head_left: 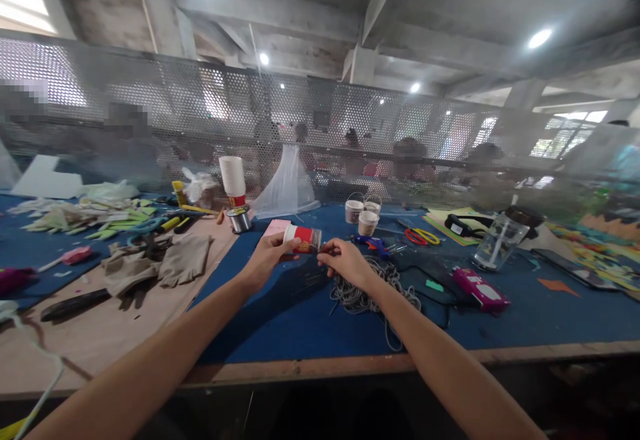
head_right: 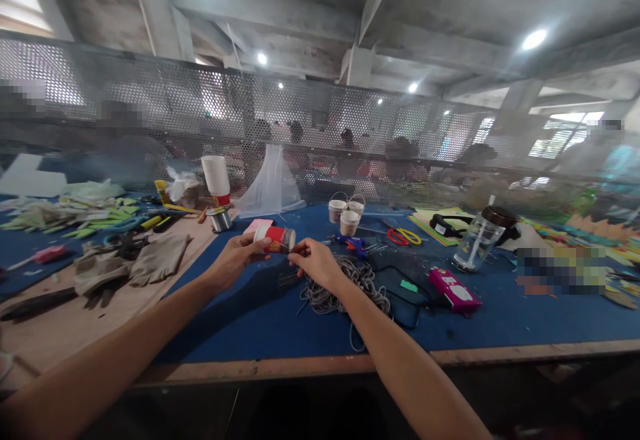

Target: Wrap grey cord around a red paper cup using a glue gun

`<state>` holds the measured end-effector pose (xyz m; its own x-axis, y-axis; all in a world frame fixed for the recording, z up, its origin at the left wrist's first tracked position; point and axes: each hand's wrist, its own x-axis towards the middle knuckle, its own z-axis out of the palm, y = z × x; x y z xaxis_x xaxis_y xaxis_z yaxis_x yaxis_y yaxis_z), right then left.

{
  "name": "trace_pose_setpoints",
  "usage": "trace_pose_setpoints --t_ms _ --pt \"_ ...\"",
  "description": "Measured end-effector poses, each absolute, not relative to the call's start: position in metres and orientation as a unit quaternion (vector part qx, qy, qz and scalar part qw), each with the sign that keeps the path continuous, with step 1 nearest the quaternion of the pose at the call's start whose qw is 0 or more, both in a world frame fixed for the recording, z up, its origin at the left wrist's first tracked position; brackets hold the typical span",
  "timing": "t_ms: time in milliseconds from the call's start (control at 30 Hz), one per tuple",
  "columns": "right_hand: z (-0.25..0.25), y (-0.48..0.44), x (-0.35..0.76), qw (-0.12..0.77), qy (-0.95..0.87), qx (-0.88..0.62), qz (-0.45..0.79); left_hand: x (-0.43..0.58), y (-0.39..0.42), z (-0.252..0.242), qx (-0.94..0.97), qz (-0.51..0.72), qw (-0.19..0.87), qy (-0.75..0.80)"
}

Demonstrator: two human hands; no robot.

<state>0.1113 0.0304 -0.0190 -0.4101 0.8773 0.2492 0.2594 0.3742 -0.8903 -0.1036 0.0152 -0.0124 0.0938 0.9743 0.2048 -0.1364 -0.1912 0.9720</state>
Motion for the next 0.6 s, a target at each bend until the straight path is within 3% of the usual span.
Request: trace_pose_setpoints --t_ms 600 --pt "-0.004 0.019 0.113 0.485 -0.777 -0.375 0.143 -0.097 0.006 -0.007 0.614 0.492 0.474 0.396"
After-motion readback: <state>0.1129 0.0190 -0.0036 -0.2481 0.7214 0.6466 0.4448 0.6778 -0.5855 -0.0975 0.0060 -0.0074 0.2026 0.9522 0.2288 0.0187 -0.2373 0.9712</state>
